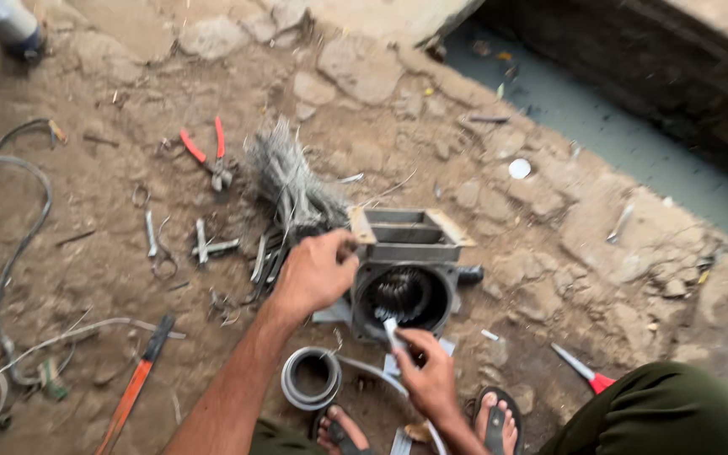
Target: The person sits on the ground and inserts small white strips into the slots of a motor stator. They repeatedly tear off pieces from a roll of white tape and place them into the stator slots.
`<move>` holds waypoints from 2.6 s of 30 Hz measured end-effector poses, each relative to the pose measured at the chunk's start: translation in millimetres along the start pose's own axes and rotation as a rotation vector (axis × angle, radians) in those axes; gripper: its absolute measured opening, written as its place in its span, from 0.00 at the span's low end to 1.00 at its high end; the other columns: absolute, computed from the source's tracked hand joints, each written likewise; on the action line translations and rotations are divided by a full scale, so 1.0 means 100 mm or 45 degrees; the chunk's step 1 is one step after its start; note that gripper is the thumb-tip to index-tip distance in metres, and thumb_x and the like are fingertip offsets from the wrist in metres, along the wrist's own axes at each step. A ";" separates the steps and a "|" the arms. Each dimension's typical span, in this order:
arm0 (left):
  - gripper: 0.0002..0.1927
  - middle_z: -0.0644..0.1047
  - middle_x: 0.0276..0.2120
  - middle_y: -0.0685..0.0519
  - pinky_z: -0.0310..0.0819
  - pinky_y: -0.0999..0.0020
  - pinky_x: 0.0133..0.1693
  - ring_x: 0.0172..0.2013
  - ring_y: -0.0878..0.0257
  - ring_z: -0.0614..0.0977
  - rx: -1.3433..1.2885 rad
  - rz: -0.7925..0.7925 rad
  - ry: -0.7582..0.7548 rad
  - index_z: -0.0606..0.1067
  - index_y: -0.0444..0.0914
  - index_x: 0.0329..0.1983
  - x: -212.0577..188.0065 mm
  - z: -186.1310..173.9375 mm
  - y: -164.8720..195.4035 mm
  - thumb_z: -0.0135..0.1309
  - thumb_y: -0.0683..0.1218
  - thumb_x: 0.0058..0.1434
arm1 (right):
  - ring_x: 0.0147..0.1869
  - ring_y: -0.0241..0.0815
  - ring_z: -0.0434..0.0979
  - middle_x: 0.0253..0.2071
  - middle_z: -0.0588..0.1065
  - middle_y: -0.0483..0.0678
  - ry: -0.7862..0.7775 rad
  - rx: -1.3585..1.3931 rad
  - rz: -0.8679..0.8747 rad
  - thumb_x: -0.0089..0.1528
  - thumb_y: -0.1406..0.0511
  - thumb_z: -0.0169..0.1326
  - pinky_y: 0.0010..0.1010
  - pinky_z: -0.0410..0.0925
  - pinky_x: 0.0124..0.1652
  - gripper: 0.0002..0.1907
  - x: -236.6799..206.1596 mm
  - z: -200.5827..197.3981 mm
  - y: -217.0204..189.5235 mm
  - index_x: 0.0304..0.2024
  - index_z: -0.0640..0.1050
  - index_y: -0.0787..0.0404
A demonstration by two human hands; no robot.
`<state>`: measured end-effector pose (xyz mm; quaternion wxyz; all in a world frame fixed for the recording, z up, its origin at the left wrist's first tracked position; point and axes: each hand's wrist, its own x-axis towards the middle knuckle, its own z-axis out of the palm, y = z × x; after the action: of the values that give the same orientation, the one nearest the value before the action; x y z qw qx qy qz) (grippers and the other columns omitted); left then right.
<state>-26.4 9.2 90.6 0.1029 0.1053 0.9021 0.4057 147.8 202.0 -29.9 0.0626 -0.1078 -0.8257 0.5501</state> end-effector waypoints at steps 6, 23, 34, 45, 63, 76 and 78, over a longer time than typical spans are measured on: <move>0.17 0.84 0.37 0.47 0.80 0.58 0.44 0.40 0.50 0.86 0.138 -0.055 -0.107 0.79 0.41 0.49 0.02 -0.17 0.06 0.55 0.48 0.56 | 0.38 0.41 0.80 0.42 0.82 0.51 -0.051 -0.139 0.220 0.57 0.63 0.61 0.30 0.72 0.42 0.18 0.36 0.38 0.35 0.48 0.84 0.63; 0.18 0.84 0.38 0.46 0.78 0.56 0.46 0.41 0.49 0.85 0.177 0.005 -0.224 0.79 0.40 0.50 0.23 -0.05 -0.32 0.57 0.47 0.56 | 0.38 0.40 0.83 0.41 0.82 0.53 -0.074 -0.145 0.317 0.57 0.63 0.60 0.31 0.73 0.42 0.18 0.63 0.77 0.70 0.47 0.83 0.65; 0.18 0.84 0.39 0.47 0.78 0.58 0.47 0.42 0.51 0.86 0.200 -0.005 -0.294 0.79 0.39 0.50 0.19 -0.05 -0.39 0.58 0.48 0.56 | 0.39 0.40 0.83 0.39 0.82 0.54 -0.022 -0.209 0.348 0.56 0.63 0.61 0.33 0.73 0.42 0.21 0.70 0.88 0.74 0.50 0.81 0.68; 0.17 0.85 0.37 0.48 0.78 0.58 0.46 0.41 0.51 0.86 0.190 0.019 -0.303 0.79 0.38 0.50 0.21 -0.03 -0.42 0.58 0.47 0.57 | 0.41 0.46 0.83 0.40 0.81 0.56 0.094 -0.130 0.648 0.53 0.65 0.63 0.36 0.74 0.43 0.23 0.82 0.97 0.74 0.47 0.74 0.69; 0.18 0.84 0.38 0.46 0.78 0.58 0.47 0.41 0.51 0.86 0.208 0.022 -0.360 0.78 0.37 0.51 0.28 0.08 -0.51 0.58 0.46 0.57 | 0.39 0.52 0.82 0.34 0.80 0.59 -0.114 -0.326 0.670 0.51 0.56 0.65 0.41 0.73 0.43 0.23 0.88 0.85 0.62 0.37 0.76 0.69; 0.18 0.84 0.38 0.48 0.78 0.58 0.47 0.41 0.52 0.86 0.252 -0.028 -0.403 0.79 0.38 0.51 0.28 0.07 -0.45 0.58 0.46 0.58 | 0.28 0.47 0.83 0.25 0.80 0.59 -0.263 -0.376 0.582 0.57 0.59 0.57 0.39 0.75 0.37 0.17 0.91 0.83 0.60 0.32 0.82 0.70; 0.18 0.84 0.38 0.48 0.78 0.58 0.47 0.41 0.52 0.86 0.263 -0.021 -0.411 0.79 0.38 0.51 0.29 0.08 -0.44 0.58 0.46 0.58 | 0.24 0.43 0.83 0.24 0.80 0.57 -0.234 -0.210 0.734 0.58 0.61 0.55 0.37 0.75 0.31 0.16 0.94 0.83 0.59 0.32 0.81 0.71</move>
<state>-56.3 -6.3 49.2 0.2383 0.1717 0.9115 0.2878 44.7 172.6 -117.7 -0.1797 -0.2920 -0.8053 0.4836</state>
